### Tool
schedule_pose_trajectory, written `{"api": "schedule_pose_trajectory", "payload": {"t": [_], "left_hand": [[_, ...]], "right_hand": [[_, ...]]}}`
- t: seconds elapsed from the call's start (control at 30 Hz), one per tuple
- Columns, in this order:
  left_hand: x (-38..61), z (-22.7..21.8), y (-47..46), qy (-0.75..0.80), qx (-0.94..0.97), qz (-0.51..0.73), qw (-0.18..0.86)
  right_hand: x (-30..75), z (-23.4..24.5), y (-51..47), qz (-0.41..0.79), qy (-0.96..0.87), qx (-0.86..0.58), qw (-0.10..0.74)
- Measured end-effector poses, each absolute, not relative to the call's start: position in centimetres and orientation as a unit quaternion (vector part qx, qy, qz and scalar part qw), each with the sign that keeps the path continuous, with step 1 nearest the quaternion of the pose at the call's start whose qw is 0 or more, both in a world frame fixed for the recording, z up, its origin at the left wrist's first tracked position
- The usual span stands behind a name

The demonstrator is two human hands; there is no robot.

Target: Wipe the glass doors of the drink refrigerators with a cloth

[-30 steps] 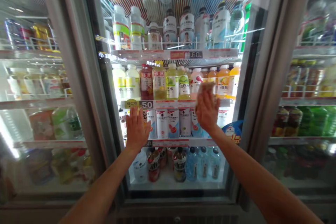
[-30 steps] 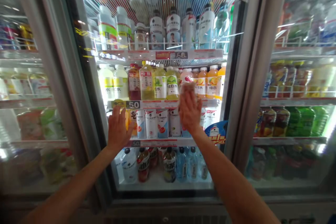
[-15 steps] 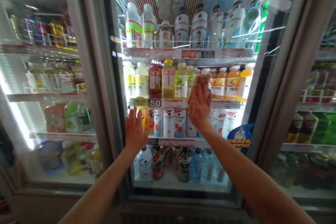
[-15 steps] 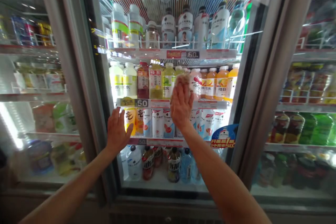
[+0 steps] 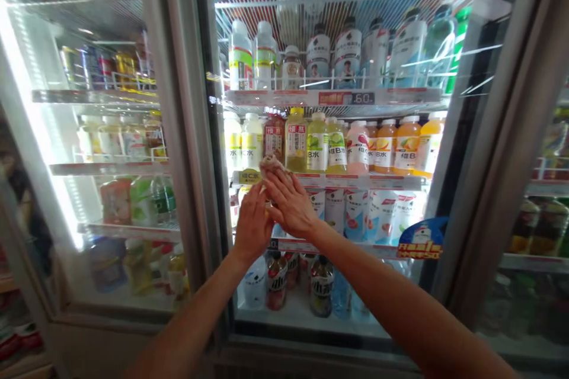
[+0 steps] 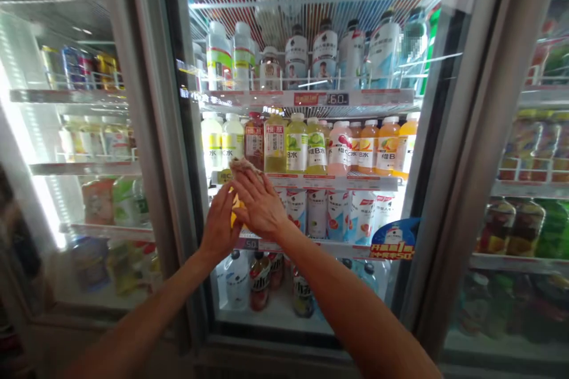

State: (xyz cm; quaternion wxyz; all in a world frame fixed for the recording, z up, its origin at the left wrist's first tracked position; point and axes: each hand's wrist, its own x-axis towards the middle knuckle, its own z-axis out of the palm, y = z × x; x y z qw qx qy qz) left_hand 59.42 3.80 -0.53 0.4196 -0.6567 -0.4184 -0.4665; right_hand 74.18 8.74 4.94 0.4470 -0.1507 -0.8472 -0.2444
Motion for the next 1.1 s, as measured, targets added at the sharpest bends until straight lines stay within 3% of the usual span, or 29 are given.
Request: {"api": "schedule_pose_trajectory", "payload": {"t": [0.17,0.4,0.6,0.67,0.73,0.83,0.93,1.03,1.1], "left_hand": [[65.0,1.6,6.8,-0.406,-0.638,-0.479,0.446],[64.6,3.9,9.5,-0.421,-0.584,-0.476,0.505],[59.9,4.5,9.4,-0.498,-0.431,-0.608,0.443],[63.5,4.7,9.7,-0.455,-0.499,-0.564,0.475],[68.0,4.7,10.1,-0.362,-0.638,-0.435,0.522],[70.9,4.7,10.3,-0.291,-0.692,-0.343,0.564],[66.9,5.6,9.9,-0.338,-0.635,-0.412,0.56],[62.5,6.8,9.6,-0.435,-0.507,-0.562,0.487],[62.7,6.9,9.7,-0.44,-0.498,-0.581,0.47]], "right_hand": [[77.0,4.0,8.0,-0.144,-0.816,-0.094,0.552],[87.8,6.6,11.7,-0.402,-0.689,-0.243,0.553],[94.0,6.6,14.0,-0.444,-0.622,-0.317,0.561],[93.9,6.2,14.0,-0.448,-0.63,-0.306,0.556],[93.7,6.1,13.9,-0.447,-0.625,-0.298,0.566],[93.7,6.0,13.8,-0.444,-0.62,-0.296,0.575],[93.8,6.1,13.8,-0.446,-0.615,-0.304,0.574],[93.7,6.2,13.7,-0.448,-0.622,-0.299,0.568],[93.4,6.2,13.6,-0.449,-0.629,-0.292,0.564]]}}
